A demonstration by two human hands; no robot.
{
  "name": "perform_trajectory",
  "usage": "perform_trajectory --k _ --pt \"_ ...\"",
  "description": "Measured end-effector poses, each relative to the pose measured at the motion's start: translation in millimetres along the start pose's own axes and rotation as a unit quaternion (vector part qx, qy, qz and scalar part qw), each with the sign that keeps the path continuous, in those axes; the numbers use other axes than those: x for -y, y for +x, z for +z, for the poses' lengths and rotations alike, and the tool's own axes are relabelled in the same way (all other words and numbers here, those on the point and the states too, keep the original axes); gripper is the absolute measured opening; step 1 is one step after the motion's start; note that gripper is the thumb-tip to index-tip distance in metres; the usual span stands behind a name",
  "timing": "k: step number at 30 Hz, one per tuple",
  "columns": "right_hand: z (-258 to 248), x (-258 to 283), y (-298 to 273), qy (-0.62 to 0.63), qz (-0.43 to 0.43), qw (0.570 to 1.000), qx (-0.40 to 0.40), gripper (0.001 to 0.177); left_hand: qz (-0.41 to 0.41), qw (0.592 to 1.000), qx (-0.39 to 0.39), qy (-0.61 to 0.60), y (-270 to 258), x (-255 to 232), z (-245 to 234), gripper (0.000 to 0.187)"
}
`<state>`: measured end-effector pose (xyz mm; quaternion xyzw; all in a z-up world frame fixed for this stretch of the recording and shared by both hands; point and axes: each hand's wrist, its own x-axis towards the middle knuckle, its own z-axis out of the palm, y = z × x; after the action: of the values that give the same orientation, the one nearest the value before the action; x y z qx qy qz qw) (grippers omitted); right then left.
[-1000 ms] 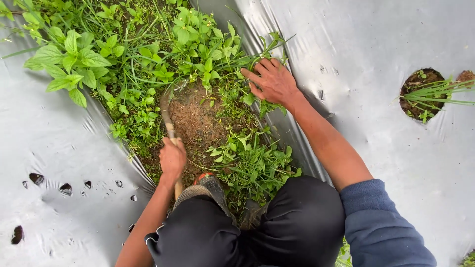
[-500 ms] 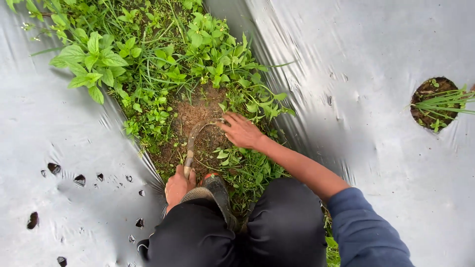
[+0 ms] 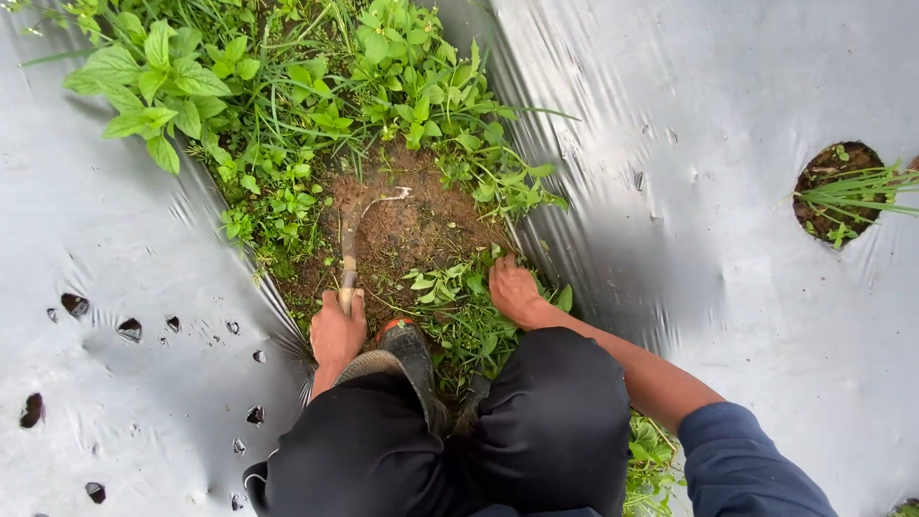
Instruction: Using a hand sickle and bare hands to remove weeds from a narrow soil strip between plastic mulch sheets in a garden.
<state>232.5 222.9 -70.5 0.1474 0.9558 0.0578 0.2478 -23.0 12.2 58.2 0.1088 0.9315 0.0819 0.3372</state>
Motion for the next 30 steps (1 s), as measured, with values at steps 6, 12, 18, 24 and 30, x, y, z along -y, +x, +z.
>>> perform_trajectory --k 6,12,18,24,30 --pt "18 -23 -42 0.115 -0.062 0.991 0.029 0.029 0.053 0.997 0.046 -0.015 9 -12 8 0.037" --pt "-97 -15 -13 0.148 -0.116 0.978 -0.092 0.024 0.153 0.962 0.189 0.128 -10 -5 -23 0.039" --pt "-188 40 38 0.158 -0.299 0.941 -0.015 0.090 0.090 0.974 -0.020 -0.206 -10 36 -37 0.032" --pt "-180 62 59 0.050 -0.271 0.956 0.099 0.120 0.029 0.978 -0.010 -0.207 -28 63 -33 0.043" --pt "-48 56 -12 -0.094 -0.233 0.966 -0.059 0.067 0.015 0.977 0.017 -0.213 -38 69 -32 0.046"
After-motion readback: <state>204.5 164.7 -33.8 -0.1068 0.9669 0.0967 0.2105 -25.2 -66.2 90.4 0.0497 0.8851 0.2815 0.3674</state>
